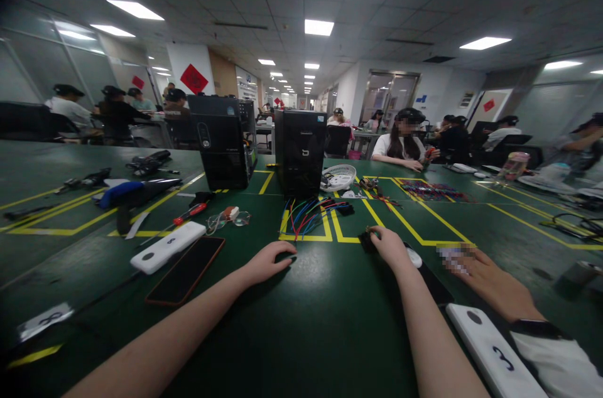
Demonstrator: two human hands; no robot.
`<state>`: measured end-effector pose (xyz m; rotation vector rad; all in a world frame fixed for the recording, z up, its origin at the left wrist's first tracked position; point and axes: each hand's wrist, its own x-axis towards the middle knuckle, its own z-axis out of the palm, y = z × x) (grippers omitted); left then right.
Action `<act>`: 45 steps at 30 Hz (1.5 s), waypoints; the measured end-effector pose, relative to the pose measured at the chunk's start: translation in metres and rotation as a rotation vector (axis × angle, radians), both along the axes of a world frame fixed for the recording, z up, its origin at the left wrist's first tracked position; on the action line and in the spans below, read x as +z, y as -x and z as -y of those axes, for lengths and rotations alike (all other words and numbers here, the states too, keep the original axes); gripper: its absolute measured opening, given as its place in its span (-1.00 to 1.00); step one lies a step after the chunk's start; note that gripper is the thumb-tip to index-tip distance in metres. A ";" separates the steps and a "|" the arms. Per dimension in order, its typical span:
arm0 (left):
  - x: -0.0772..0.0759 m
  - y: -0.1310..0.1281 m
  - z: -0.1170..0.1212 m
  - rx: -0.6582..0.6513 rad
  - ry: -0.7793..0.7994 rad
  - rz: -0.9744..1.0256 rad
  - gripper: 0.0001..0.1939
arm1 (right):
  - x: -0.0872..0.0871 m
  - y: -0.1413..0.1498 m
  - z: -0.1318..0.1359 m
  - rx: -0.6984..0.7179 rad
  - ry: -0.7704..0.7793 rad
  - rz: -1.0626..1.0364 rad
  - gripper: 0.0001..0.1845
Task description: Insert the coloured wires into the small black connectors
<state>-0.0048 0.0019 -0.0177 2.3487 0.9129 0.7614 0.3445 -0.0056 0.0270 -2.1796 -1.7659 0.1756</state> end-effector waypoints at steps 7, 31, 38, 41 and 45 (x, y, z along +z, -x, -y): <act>-0.001 0.000 -0.001 -0.001 -0.014 -0.004 -0.75 | 0.002 0.003 0.002 0.008 0.044 0.029 -0.57; -0.005 0.000 -0.003 -0.001 -0.034 -0.013 -0.78 | 0.007 0.004 0.005 -0.121 -0.017 0.158 -0.57; -0.002 0.000 -0.001 -0.002 -0.023 -0.022 -0.78 | 0.008 -0.013 0.004 -0.159 0.006 0.192 -0.60; -0.002 -0.001 -0.001 -0.003 -0.026 -0.018 -0.78 | 0.006 -0.016 0.003 -0.129 0.049 0.211 -0.62; -0.001 0.000 0.000 -0.001 -0.026 -0.018 -0.78 | 0.006 -0.015 0.003 -0.095 0.100 0.241 -0.64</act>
